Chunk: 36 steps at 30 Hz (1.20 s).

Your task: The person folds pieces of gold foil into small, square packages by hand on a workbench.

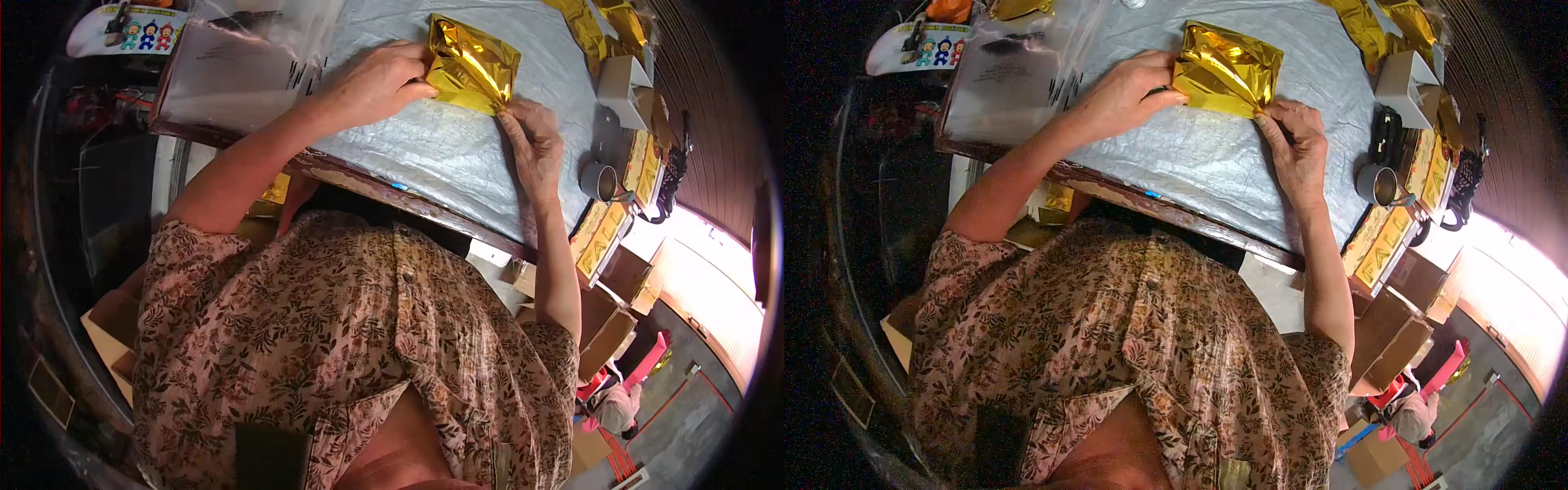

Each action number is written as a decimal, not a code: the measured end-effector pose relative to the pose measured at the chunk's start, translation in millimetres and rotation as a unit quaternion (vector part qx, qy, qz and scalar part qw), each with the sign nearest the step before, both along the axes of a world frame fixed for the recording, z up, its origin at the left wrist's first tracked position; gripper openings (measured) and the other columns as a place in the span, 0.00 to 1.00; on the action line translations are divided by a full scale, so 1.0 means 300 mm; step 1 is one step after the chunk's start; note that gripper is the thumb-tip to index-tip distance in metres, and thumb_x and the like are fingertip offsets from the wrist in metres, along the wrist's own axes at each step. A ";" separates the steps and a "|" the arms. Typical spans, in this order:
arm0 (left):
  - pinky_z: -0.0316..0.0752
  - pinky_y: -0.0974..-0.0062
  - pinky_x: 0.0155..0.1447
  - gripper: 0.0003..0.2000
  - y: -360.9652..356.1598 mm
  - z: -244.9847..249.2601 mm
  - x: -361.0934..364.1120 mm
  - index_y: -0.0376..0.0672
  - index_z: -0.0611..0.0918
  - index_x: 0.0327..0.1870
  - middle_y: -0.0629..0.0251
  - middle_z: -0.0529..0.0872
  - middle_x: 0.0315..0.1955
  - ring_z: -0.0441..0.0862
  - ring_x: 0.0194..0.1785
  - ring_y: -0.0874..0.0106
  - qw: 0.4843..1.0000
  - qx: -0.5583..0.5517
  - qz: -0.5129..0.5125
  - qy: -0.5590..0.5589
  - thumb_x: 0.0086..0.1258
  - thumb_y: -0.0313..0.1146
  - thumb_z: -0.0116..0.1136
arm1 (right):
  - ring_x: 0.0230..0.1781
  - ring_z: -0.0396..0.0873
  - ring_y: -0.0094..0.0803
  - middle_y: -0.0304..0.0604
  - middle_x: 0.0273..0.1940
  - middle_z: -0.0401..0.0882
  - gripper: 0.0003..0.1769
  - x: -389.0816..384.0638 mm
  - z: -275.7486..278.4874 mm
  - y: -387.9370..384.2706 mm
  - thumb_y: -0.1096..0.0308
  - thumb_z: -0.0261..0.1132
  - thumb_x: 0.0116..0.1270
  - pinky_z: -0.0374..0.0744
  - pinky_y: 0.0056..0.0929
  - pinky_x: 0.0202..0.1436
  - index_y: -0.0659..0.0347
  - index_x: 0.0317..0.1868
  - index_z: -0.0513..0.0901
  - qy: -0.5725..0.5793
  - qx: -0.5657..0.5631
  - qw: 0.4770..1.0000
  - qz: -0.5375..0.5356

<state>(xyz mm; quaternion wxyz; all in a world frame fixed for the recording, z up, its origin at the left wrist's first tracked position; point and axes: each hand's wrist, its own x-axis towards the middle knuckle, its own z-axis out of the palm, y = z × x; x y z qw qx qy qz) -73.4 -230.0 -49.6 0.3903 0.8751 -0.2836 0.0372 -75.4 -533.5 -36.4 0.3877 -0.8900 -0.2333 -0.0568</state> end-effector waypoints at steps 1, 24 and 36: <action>0.77 0.58 0.63 0.12 -0.005 -0.008 0.004 0.33 0.87 0.50 0.53 0.86 0.51 0.82 0.57 0.54 1.000 0.002 -0.002 -0.001 0.75 0.34 0.64 | 0.56 0.80 0.37 0.44 0.51 0.87 0.06 0.000 -0.003 0.000 0.73 0.74 0.71 0.75 0.32 0.65 0.64 0.46 0.90 -0.002 -0.004 1.000 0.004; 0.78 0.66 0.49 0.17 -0.008 0.029 -0.016 0.32 0.82 0.29 0.58 0.85 0.45 0.86 0.46 0.61 0.996 0.006 0.064 0.053 0.72 0.38 0.72 | 0.55 0.79 0.38 0.45 0.50 0.88 0.05 -0.018 0.006 0.028 0.71 0.74 0.70 0.72 0.36 0.65 0.63 0.42 0.92 0.036 0.007 0.999 -0.038; 0.74 0.73 0.69 0.29 -0.023 0.136 0.243 0.49 0.80 0.70 0.68 0.86 0.61 0.81 0.63 0.72 0.980 -0.033 -0.091 0.175 0.68 0.41 0.76 | 0.53 0.79 0.38 0.44 0.49 0.88 0.05 -0.014 -0.007 0.028 0.70 0.75 0.69 0.74 0.35 0.63 0.63 0.41 0.92 0.038 0.026 0.998 -0.034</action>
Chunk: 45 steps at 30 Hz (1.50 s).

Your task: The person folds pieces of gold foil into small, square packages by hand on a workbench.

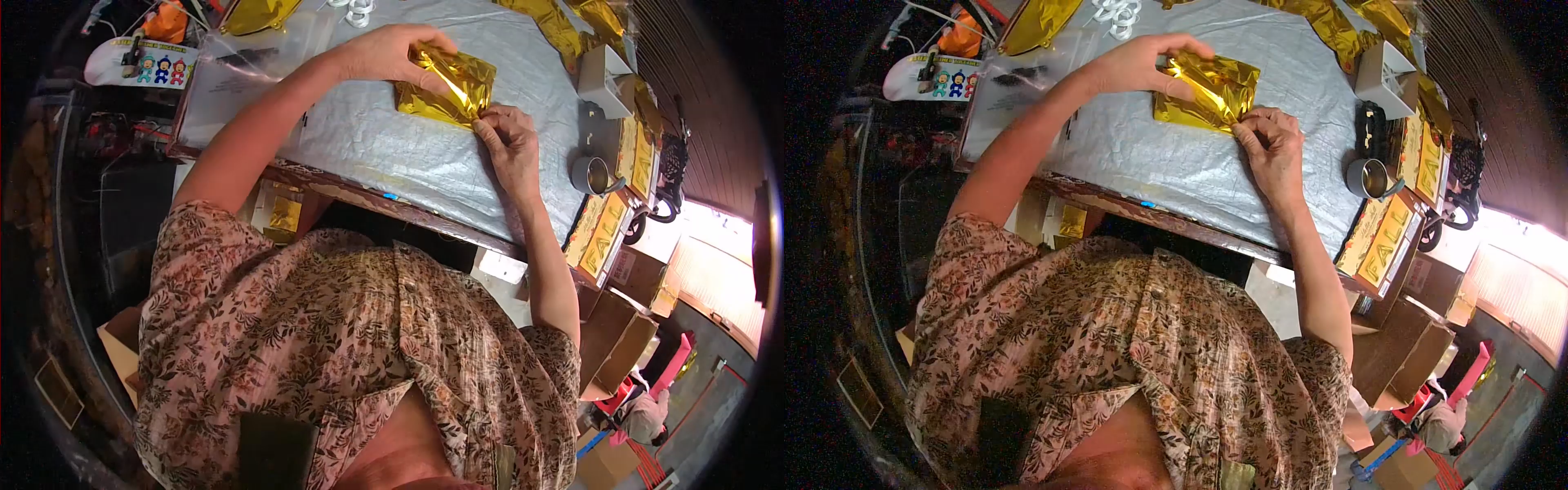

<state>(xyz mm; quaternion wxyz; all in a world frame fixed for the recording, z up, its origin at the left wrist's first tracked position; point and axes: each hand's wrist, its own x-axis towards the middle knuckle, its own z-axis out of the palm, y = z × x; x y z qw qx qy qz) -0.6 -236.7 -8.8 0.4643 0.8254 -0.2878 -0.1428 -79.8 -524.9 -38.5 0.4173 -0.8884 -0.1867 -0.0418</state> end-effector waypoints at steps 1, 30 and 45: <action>0.74 0.73 0.69 0.29 0.000 -0.007 0.022 0.49 0.80 0.70 0.68 0.86 0.61 0.81 0.63 0.72 1.000 0.000 -0.002 -0.002 0.68 0.41 0.76 | 0.53 0.79 0.38 0.44 0.48 0.88 0.05 0.000 0.001 0.000 0.70 0.75 0.69 0.74 0.35 0.62 0.63 0.41 0.92 0.002 0.012 1.000 -0.004; 0.76 0.71 0.63 0.22 -0.037 -0.019 0.077 0.49 0.91 0.56 0.63 0.92 0.51 0.86 0.56 0.70 0.997 0.066 -0.027 0.022 0.72 0.56 0.69 | 0.52 0.80 0.40 0.45 0.47 0.88 0.06 -0.003 0.001 0.004 0.70 0.74 0.69 0.73 0.38 0.62 0.64 0.39 0.90 -0.036 -0.022 0.999 -0.001; 0.76 0.76 0.42 0.22 -0.083 -0.071 0.090 0.41 0.89 0.48 0.70 0.89 0.34 0.83 0.38 0.79 0.990 0.091 0.101 0.036 0.65 0.51 0.78 | 0.50 0.79 0.40 0.46 0.46 0.88 0.06 -0.008 0.001 0.015 0.70 0.73 0.69 0.73 0.38 0.62 0.66 0.37 0.89 -0.054 -0.028 0.998 -0.013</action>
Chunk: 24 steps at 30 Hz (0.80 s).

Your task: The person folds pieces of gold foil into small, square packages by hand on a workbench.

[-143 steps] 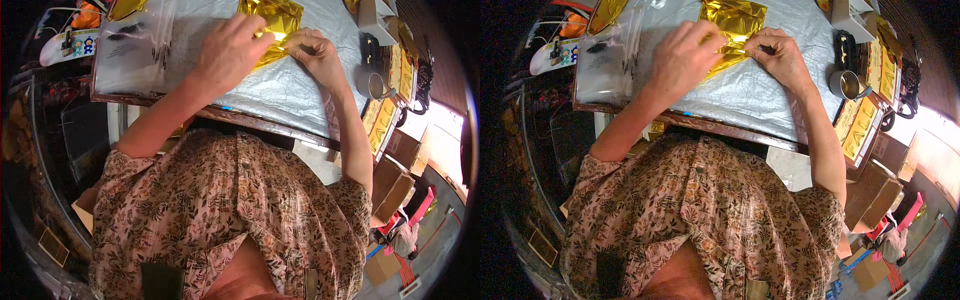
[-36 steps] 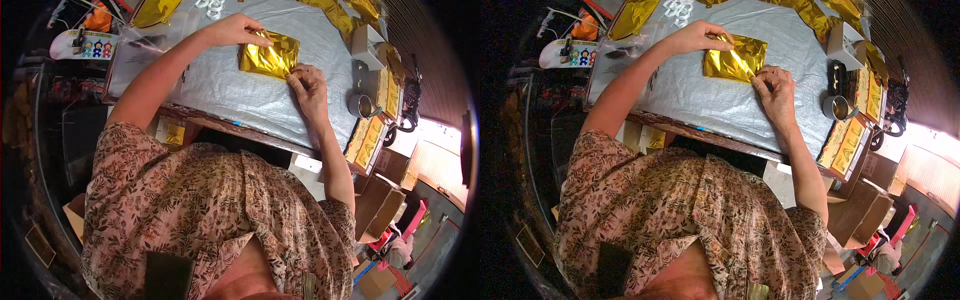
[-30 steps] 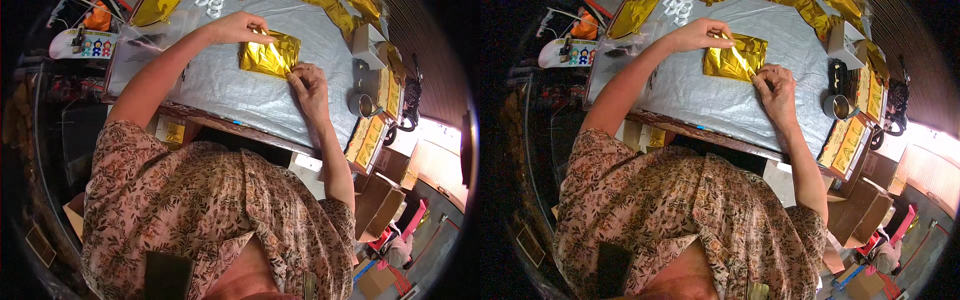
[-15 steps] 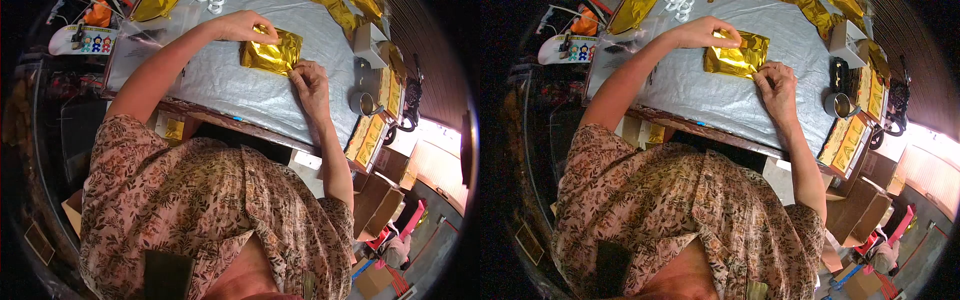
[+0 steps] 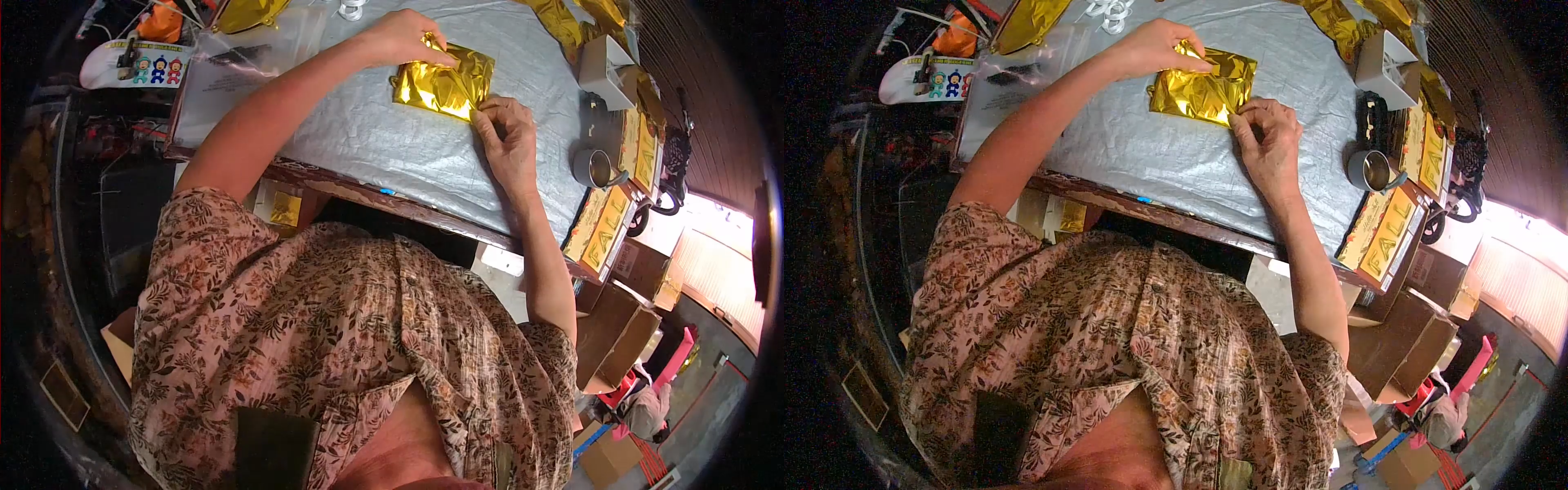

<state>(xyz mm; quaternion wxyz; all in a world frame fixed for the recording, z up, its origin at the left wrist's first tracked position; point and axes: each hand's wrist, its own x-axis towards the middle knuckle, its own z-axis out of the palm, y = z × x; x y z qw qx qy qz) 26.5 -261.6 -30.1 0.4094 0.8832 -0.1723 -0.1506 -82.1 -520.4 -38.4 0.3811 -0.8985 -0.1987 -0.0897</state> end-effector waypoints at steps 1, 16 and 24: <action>0.76 0.76 0.42 0.22 -0.001 -0.009 0.003 0.41 0.89 0.48 0.70 0.89 0.34 0.83 0.38 0.79 1.000 0.000 0.000 0.001 0.65 0.51 0.78 | 0.50 0.79 0.40 0.45 0.46 0.88 0.06 -0.001 -0.001 0.000 0.70 0.74 0.69 0.73 0.38 0.62 0.66 0.36 0.89 0.002 -0.002 1.000 -0.004; 0.80 0.65 0.43 0.22 -0.013 -0.038 0.014 0.47 0.91 0.43 0.58 0.91 0.31 0.89 0.37 0.63 0.992 0.082 -0.004 -0.101 0.60 0.56 0.76 | 0.71 0.73 0.52 0.51 0.70 0.77 0.27 -0.048 0.050 0.036 0.60 0.78 0.65 0.67 0.52 0.76 0.59 0.62 0.84 -0.160 -0.137 0.977 0.036; 0.80 0.65 0.43 0.24 -0.005 -0.055 0.023 0.45 0.91 0.43 0.56 0.91 0.32 0.88 0.37 0.62 0.986 0.070 -0.016 -0.148 0.60 0.58 0.77 | 0.84 0.59 0.47 0.50 0.82 0.62 0.44 -0.082 0.004 0.042 0.45 0.64 0.76 0.53 0.56 0.86 0.60 0.82 0.63 -0.067 -0.260 0.955 0.125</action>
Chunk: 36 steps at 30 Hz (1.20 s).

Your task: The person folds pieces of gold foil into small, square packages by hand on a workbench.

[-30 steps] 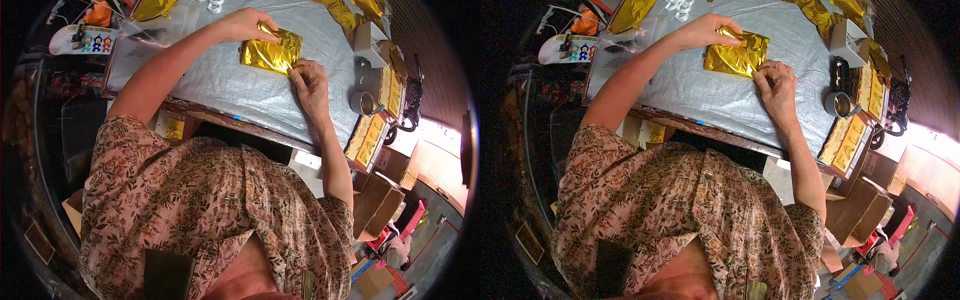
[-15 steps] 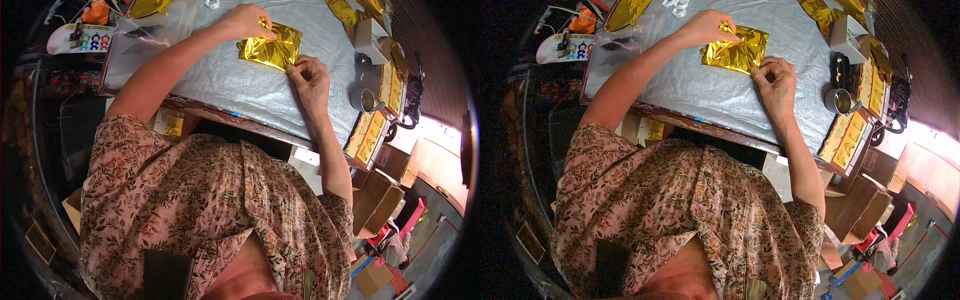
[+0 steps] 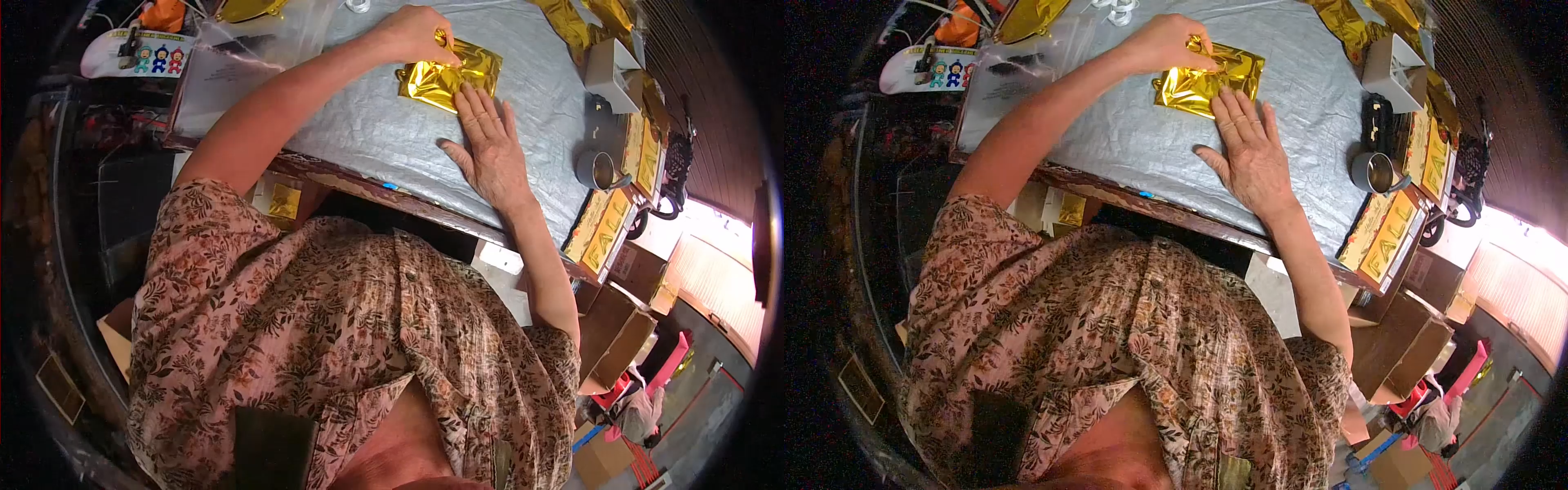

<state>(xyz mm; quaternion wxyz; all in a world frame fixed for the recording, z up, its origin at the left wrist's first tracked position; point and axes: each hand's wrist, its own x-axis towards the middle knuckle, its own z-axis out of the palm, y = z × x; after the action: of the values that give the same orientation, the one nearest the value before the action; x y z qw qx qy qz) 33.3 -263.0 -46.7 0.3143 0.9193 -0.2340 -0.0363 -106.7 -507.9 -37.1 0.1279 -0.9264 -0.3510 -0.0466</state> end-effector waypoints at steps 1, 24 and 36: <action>0.80 0.65 0.43 0.24 0.000 0.004 0.000 0.45 0.91 0.43 0.56 0.91 0.32 0.88 0.37 0.62 1.000 0.000 -0.001 -0.001 0.60 0.58 0.77 | 0.84 0.59 0.47 0.50 0.82 0.62 0.44 -0.001 0.001 -0.002 0.45 0.64 0.76 0.53 0.56 0.86 0.60 0.82 0.63 -0.001 0.000 1.000 -0.001; 0.80 0.61 0.58 0.12 0.022 0.140 -0.142 0.42 0.87 0.45 0.59 0.89 0.43 0.86 0.51 0.59 0.930 -0.011 -0.094 -0.356 0.67 0.38 0.71 | 0.83 0.60 0.48 0.48 0.82 0.63 0.41 0.000 0.005 0.000 0.48 0.67 0.75 0.56 0.56 0.85 0.58 0.81 0.66 0.022 0.034 0.999 -0.007; 0.77 0.67 0.65 0.05 0.012 0.099 -0.329 0.35 0.84 0.33 0.62 0.87 0.39 0.85 0.53 0.67 0.879 0.259 -0.215 -0.337 0.57 0.25 0.64 | 0.75 0.73 0.48 0.51 0.73 0.76 0.30 0.011 0.006 0.019 0.59 0.70 0.73 0.67 0.52 0.79 0.61 0.72 0.76 -0.015 0.099 0.995 -0.028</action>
<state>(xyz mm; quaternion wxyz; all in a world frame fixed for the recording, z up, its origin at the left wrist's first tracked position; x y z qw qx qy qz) -65.4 -259.5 -17.1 -0.0482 0.8518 -0.4996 0.1499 -103.4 -502.3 -35.4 0.2126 -0.9178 -0.3204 -0.0988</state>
